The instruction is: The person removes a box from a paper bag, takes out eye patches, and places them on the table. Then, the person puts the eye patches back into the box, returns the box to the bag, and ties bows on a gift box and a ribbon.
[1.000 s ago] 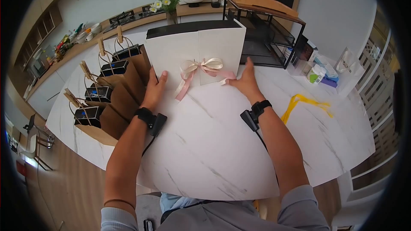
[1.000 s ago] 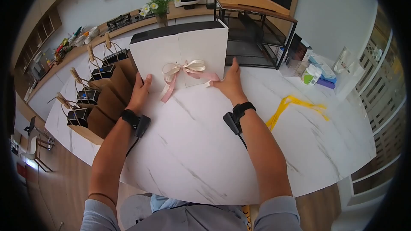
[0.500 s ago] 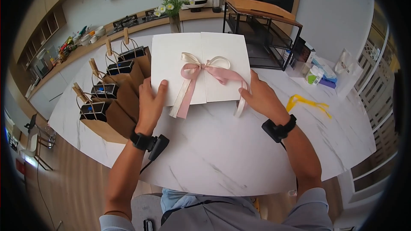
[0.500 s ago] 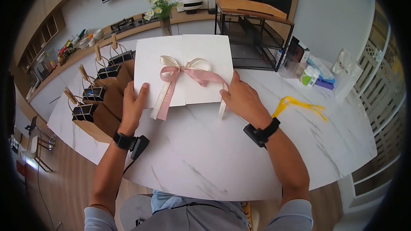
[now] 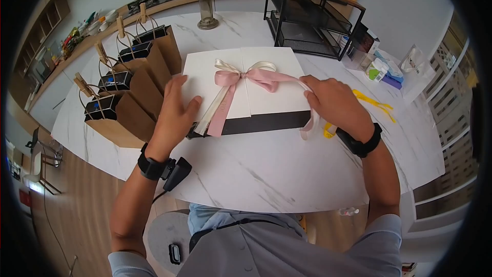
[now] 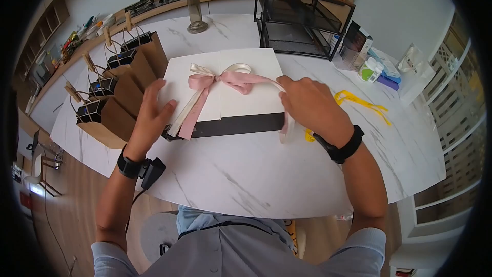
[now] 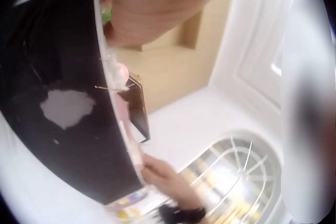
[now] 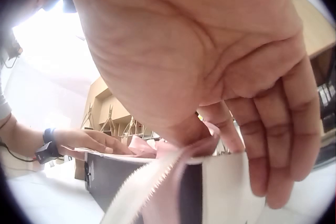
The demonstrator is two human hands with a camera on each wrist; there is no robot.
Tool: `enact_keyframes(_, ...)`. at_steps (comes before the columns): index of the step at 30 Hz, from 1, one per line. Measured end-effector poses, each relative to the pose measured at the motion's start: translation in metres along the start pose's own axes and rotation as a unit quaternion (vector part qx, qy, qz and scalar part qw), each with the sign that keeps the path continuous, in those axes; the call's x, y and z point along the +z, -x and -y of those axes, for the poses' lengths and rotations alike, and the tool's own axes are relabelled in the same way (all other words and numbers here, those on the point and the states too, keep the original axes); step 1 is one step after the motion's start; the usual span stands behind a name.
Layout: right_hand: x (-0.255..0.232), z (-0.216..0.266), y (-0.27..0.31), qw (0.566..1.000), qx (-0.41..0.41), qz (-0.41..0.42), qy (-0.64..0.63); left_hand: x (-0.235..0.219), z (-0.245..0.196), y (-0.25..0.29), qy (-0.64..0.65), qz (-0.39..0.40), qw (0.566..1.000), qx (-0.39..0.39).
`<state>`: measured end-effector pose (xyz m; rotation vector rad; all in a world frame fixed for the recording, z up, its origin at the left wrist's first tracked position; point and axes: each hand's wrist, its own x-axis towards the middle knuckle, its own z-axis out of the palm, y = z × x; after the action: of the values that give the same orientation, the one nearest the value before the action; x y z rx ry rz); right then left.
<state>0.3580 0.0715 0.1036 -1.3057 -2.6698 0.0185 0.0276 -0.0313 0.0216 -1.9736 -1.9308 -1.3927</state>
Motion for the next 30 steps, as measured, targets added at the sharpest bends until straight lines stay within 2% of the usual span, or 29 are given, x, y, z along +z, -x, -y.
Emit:
enact_keyframes(1, 0.001, -0.004, -0.005, 1.000, 0.001, 0.000, -0.003, -0.010, -0.019, -0.006, -0.092, -0.001, 0.994, 0.058)
enact_keyframes(2, 0.003, -0.009, -0.010, 0.997, -0.046, -0.056, 0.014, -0.018, -0.037, -0.013, -0.093, 0.002, 0.994, 0.058)
enact_keyframes(3, 0.004, -0.012, -0.014, 0.989, -0.093, -0.110, 0.030, -0.024, -0.053, -0.020, -0.165, 0.073, 0.982, 0.058)
enact_keyframes(4, 0.004, -0.012, -0.018, 0.989, -0.092, -0.108, 0.027, -0.023, -0.063, -0.025, -0.234, 0.142, 0.960, 0.056)
enact_keyframes(5, 0.003, -0.008, -0.025, 0.989, -0.103, -0.104, -0.035, -0.018, -0.067, -0.027, -0.261, 0.111, 0.954, 0.099)
enact_keyframes(6, 0.003, -0.003, -0.031, 0.984, -0.114, -0.101, -0.097, -0.012, -0.074, -0.029, -0.262, 0.109, 0.954, 0.097)
enact_keyframes(7, 0.006, 0.001, -0.035, 0.983, -0.116, -0.101, -0.098, -0.007, -0.080, -0.031, -0.287, 0.128, 0.943, 0.113)
enact_keyframes(8, 0.011, 0.006, -0.037, 0.950, -0.092, -0.087, -0.284, -0.003, -0.084, -0.032, -0.312, 0.147, 0.930, 0.129)
enact_keyframes(9, 0.015, 0.009, -0.038, 0.883, -0.063, -0.068, -0.461, -0.001, -0.084, -0.033, -0.314, 0.149, 0.929, 0.128)
enact_keyframes(10, 0.013, 0.011, -0.038, 0.881, -0.062, -0.067, -0.464, 0.003, -0.082, -0.033, -0.340, 0.156, 0.918, 0.135)
enact_keyframes(12, -0.002, 0.014, -0.032, 0.842, 0.005, 0.019, -0.539, 0.010, -0.079, -0.033, -0.388, 0.172, 0.893, 0.147)
enact_keyframes(13, -0.006, 0.011, -0.031, 0.840, 0.007, 0.021, -0.542, 0.010, -0.078, -0.032, -0.388, 0.176, 0.893, 0.147)
enact_keyframes(15, -0.014, -0.003, -0.028, 0.896, -0.060, 0.073, -0.433, 0.002, -0.072, -0.030, -0.448, 0.158, 0.855, 0.210)
enact_keyframes(19, -0.033, -0.028, -0.012, 0.925, -0.091, 0.066, -0.364, -0.013, -0.064, -0.027, -0.417, 0.170, 0.866, 0.218)
enact_keyframes(21, -0.034, -0.049, -0.007, 0.948, -0.083, 0.081, -0.296, -0.018, -0.061, -0.026, -0.417, 0.164, 0.865, 0.224)
enact_keyframes(26, -0.033, -0.082, -0.005, 0.963, -0.067, 0.064, -0.254, -0.030, -0.051, -0.028, -0.432, 0.154, 0.858, 0.231)
enact_keyframes(28, -0.039, -0.101, 0.001, 0.956, -0.015, 0.068, -0.285, -0.041, -0.051, -0.026, -0.412, 0.193, 0.876, 0.160)
enact_keyframes(29, -0.043, -0.110, 0.006, 0.944, 0.031, 0.078, -0.319, -0.047, -0.051, -0.022, -0.403, 0.197, 0.882, 0.144)
enact_keyframes(30, -0.044, -0.125, 0.011, 0.944, 0.029, 0.080, -0.318, -0.053, -0.053, -0.016, -0.402, 0.197, 0.883, 0.142)
